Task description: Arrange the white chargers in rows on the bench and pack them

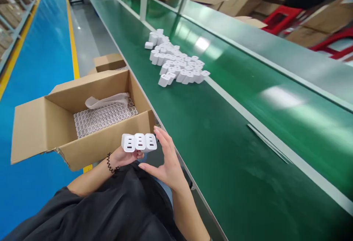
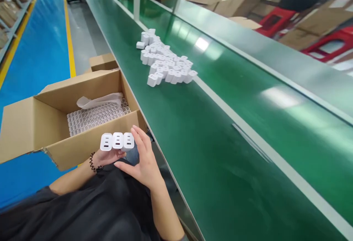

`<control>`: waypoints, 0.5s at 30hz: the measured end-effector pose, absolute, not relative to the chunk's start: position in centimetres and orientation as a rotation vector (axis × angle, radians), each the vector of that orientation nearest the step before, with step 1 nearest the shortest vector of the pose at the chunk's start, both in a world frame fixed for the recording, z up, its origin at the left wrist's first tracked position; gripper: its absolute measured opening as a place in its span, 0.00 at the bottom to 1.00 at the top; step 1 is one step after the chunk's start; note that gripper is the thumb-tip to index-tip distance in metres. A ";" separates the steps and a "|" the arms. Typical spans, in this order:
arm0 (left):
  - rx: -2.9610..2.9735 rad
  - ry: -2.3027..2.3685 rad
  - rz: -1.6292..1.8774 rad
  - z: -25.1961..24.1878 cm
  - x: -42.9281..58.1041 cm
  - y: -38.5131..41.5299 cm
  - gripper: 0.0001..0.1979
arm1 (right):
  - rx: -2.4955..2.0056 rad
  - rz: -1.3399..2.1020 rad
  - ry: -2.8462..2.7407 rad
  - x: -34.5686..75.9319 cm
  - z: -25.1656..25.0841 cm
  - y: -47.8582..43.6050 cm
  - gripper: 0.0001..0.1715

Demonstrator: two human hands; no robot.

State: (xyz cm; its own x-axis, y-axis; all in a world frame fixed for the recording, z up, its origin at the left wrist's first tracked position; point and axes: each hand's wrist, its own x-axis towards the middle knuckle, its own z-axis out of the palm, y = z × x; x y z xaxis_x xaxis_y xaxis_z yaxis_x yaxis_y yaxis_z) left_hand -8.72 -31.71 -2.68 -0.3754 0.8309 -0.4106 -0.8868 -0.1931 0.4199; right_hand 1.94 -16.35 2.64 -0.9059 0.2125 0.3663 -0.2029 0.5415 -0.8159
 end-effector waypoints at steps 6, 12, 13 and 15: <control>-0.087 0.714 1.801 -4.7 -10.3 -35.8 0.26 | 0.360 1.468 -2.392 -5.4 2.8 -19.0 0.45; -0.099 0.771 1.825 -5.2 -13.4 -38.5 0.19 | 0.355 1.453 -2.372 -9.2 2.3 -21.7 0.28; -0.104 0.783 1.838 -5.2 -13.7 -38.9 0.17 | 0.351 1.454 -2.386 -9.6 2.1 -22.1 0.26; -0.120 0.800 1.867 -5.2 -14.1 -39.4 0.14 | 0.346 1.467 -2.408 -10.4 1.6 -22.9 0.25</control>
